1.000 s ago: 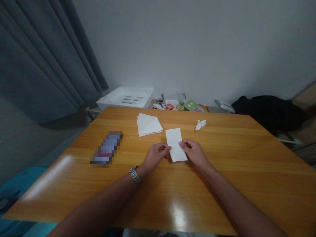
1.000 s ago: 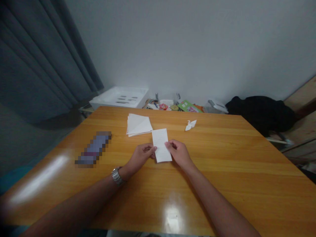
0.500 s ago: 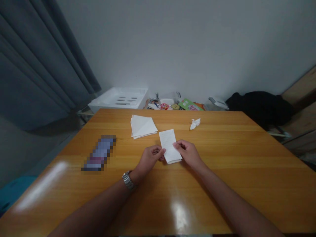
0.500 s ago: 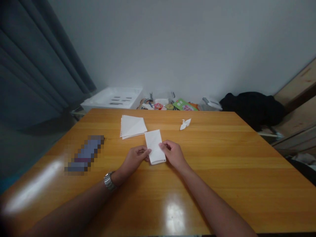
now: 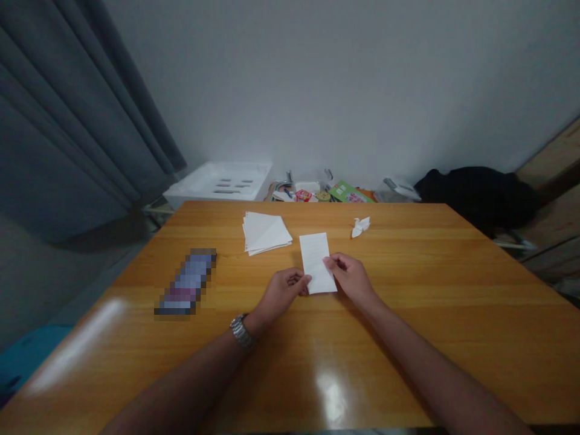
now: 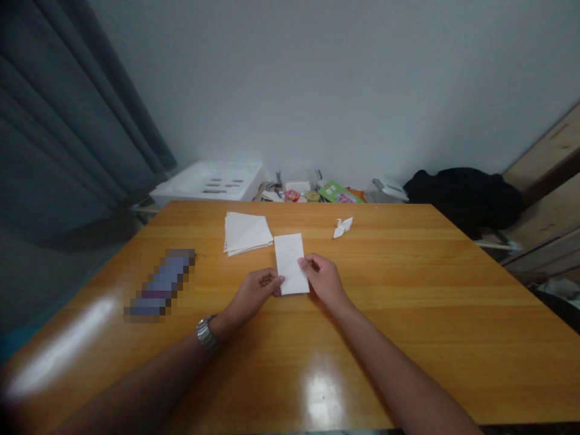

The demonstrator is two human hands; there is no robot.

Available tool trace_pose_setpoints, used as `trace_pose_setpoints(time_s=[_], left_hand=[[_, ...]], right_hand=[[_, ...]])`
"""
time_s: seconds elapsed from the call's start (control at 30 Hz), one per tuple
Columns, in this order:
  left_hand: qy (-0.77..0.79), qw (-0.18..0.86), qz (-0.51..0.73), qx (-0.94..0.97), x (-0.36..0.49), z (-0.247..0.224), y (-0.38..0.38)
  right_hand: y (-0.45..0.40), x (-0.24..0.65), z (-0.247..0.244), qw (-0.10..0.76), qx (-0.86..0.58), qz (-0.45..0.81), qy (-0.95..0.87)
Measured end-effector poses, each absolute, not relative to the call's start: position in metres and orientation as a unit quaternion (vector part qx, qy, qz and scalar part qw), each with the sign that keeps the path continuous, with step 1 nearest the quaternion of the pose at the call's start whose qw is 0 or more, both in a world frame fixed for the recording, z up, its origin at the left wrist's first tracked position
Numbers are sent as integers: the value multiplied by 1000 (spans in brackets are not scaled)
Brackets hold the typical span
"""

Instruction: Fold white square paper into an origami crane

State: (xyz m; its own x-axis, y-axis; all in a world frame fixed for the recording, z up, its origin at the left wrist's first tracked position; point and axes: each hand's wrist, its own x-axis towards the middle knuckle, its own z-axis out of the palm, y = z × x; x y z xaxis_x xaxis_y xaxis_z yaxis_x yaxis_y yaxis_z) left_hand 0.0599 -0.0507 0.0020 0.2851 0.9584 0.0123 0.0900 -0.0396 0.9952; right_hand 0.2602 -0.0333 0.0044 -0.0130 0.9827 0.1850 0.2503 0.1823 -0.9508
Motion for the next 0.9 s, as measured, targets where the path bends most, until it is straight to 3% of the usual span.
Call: trace_pose_setpoints(time_s=[0.9], left_hand=[[439,515,381,630,56,3,-53]], right_hand=[[-33,260,13,512,-515,347,-593]])
